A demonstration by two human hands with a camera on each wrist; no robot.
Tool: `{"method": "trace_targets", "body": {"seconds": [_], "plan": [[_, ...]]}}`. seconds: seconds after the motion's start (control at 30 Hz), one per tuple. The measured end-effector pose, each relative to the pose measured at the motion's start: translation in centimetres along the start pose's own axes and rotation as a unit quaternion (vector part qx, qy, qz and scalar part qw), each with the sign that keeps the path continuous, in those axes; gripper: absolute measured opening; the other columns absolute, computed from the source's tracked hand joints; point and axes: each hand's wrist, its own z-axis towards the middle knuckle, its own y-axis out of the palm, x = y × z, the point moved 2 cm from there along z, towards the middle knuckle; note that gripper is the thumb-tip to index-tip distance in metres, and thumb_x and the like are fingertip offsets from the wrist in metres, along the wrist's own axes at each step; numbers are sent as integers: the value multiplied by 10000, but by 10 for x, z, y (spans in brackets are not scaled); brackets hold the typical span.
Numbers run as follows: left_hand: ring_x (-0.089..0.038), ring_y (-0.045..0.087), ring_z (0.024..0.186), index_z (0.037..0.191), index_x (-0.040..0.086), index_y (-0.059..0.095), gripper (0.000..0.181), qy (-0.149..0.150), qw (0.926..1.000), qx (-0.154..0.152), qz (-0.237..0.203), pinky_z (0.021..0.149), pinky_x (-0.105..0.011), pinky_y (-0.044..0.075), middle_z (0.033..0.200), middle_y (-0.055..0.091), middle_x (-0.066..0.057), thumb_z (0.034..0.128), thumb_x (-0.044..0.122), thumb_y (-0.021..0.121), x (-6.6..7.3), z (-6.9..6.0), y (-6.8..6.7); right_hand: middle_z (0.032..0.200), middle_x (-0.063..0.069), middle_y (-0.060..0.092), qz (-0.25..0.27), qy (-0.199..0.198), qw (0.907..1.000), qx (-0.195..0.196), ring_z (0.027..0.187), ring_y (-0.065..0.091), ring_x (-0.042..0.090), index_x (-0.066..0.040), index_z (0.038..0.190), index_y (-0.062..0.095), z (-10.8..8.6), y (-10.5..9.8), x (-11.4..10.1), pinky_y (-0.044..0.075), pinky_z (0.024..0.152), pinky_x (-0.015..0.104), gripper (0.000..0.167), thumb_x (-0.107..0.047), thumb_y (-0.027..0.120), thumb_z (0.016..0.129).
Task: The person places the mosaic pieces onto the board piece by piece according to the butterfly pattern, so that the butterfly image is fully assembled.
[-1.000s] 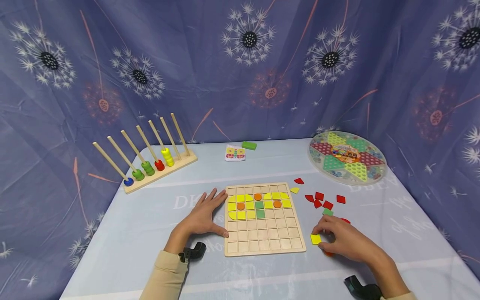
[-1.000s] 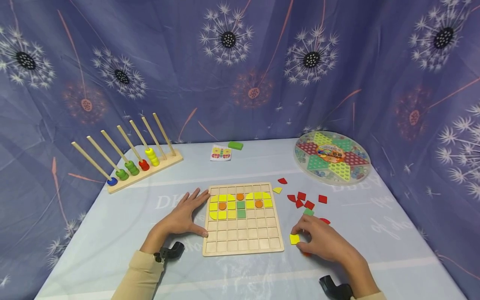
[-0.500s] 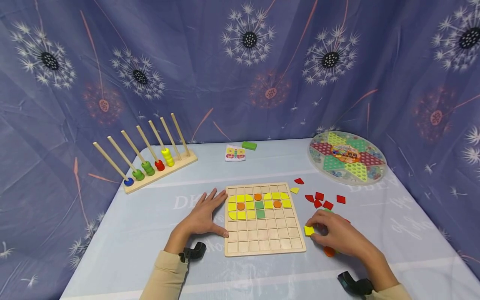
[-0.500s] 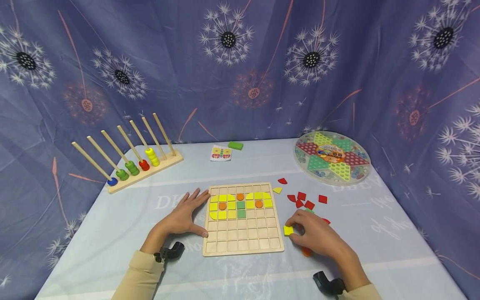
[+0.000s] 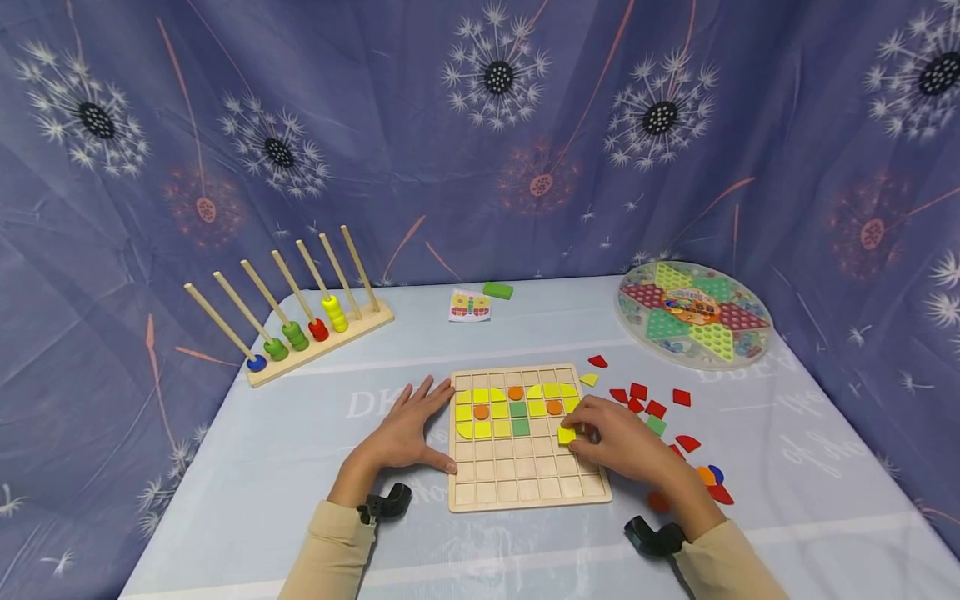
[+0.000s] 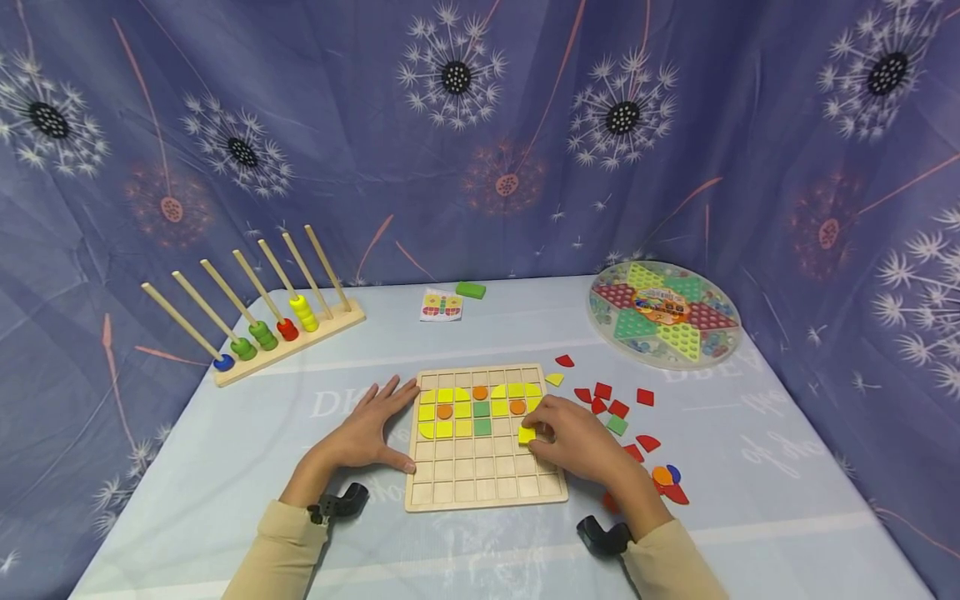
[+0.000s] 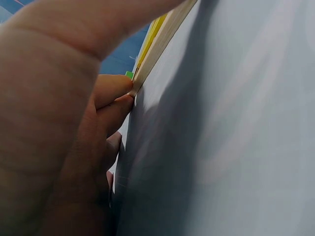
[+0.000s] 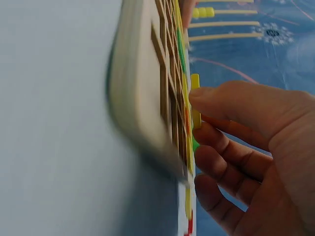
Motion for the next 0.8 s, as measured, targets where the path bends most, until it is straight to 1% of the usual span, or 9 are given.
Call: {"method": "trace_targets", "body": {"seconds": [0.17,0.3,0.4,0.5,0.63,0.8], "plan": [[-257,60,1455,1531,148,277,1280,25,10000,34,-18,1154,-483,13,1576,224,10,512,728,791,0,0,0,854,-149,538,-255,-193,9995,33,760,480,60,-257,1047,743,17,6,-12,455,652,239,276,-296,788,778],[-254,58,1455,1531,150,277,1285,-12,10000,25,-21,1155,-479,15,1578,217,14,506,729,792,1,0,0,877,-140,546,-418,-359,9985,67,780,476,66,-235,1049,746,27,10,-19,463,693,249,258,-283,774,796],[-250,54,1455,1532,151,274,1288,-29,10000,-6,-20,1156,-472,12,1578,214,14,504,724,797,2,0,-1,884,-125,547,-522,-508,9973,74,777,471,72,-218,1047,748,33,12,-23,457,692,252,246,-267,765,807],[-253,54,1455,1532,147,275,1288,-15,10000,-15,-9,1156,-471,8,1576,220,10,504,721,799,3,0,-1,874,-116,545,-573,-586,9966,70,752,463,72,-214,1037,752,35,14,-24,439,661,248,228,-246,753,812],[-256,58,1455,1529,140,279,1287,0,10000,3,15,1156,-475,13,1576,221,7,505,719,801,3,0,-1,867,-115,549,-565,-547,9969,85,746,461,71,-221,1015,756,35,15,-25,436,656,246,214,-239,759,802],[-254,58,1455,1527,136,287,1283,-21,10000,38,-6,1154,-482,14,1574,229,4,504,707,810,3,0,-1,871,-134,548,-556,-421,9976,38,761,470,63,-222,1001,760,34,15,-26,456,687,244,218,-253,782,786]]}}
